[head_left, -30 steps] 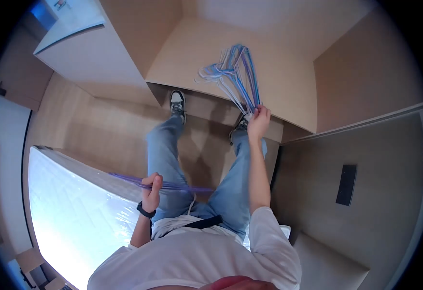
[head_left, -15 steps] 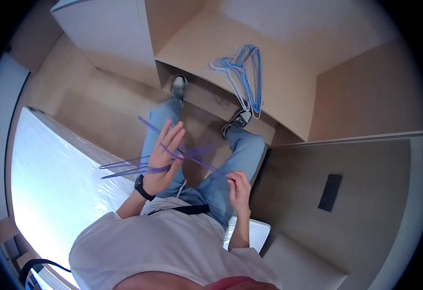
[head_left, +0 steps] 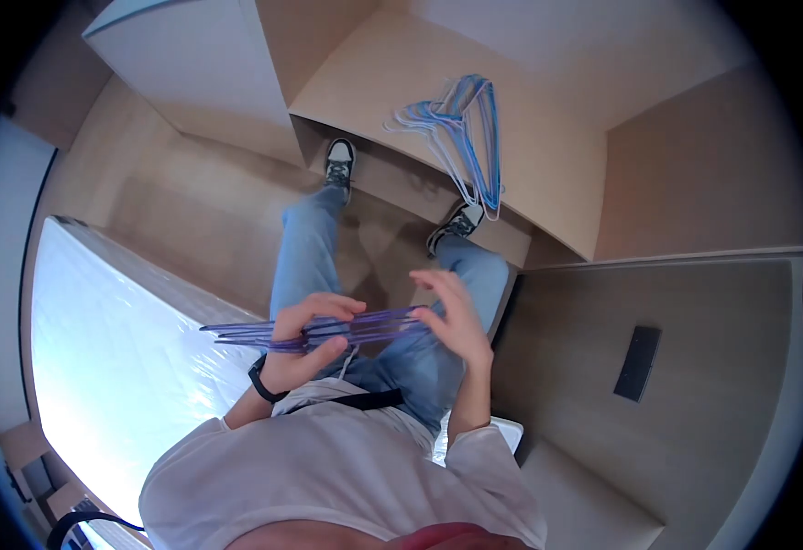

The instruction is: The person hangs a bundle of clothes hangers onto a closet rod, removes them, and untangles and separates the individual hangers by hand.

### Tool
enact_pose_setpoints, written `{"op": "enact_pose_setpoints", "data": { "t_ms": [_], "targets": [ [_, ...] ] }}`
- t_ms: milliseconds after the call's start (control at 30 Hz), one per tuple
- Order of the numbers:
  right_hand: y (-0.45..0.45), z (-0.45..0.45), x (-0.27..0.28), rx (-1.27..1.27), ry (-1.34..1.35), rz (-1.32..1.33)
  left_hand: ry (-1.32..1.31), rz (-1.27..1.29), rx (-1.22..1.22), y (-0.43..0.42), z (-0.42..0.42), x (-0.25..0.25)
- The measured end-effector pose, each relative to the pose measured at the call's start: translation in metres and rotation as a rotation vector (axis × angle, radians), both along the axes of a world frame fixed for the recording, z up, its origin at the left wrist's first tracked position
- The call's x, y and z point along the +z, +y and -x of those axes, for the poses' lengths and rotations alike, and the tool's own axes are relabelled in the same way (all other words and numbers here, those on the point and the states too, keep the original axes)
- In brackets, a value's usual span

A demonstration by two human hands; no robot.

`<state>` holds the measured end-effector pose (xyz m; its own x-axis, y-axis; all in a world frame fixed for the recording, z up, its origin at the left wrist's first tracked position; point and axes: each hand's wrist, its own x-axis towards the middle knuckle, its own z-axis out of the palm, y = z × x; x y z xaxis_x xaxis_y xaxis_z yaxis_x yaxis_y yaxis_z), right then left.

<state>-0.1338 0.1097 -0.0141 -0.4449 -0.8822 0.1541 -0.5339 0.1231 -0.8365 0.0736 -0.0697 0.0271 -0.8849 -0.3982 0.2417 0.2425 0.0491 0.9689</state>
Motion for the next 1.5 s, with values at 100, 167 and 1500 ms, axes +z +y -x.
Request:
{"op": "enact_pose_setpoints", "data": {
  "t_ms": [100,167,1500],
  "targets": [
    [-0.004,0.039,-0.013,-0.191,0.002,-0.078,-0.045,-0.019,0.058,-0.004,0.006,-0.008],
    [-0.005,0.060,-0.023,-0.311,0.151,-0.164,-0.079,-0.001,0.066,-0.008,0.011,-0.013],
    [0.102,-0.005,-0.053,-0.147,-0.197,0.277,0.012,0.496,0.336,0.013,0.030,0.010]
  ]
}}
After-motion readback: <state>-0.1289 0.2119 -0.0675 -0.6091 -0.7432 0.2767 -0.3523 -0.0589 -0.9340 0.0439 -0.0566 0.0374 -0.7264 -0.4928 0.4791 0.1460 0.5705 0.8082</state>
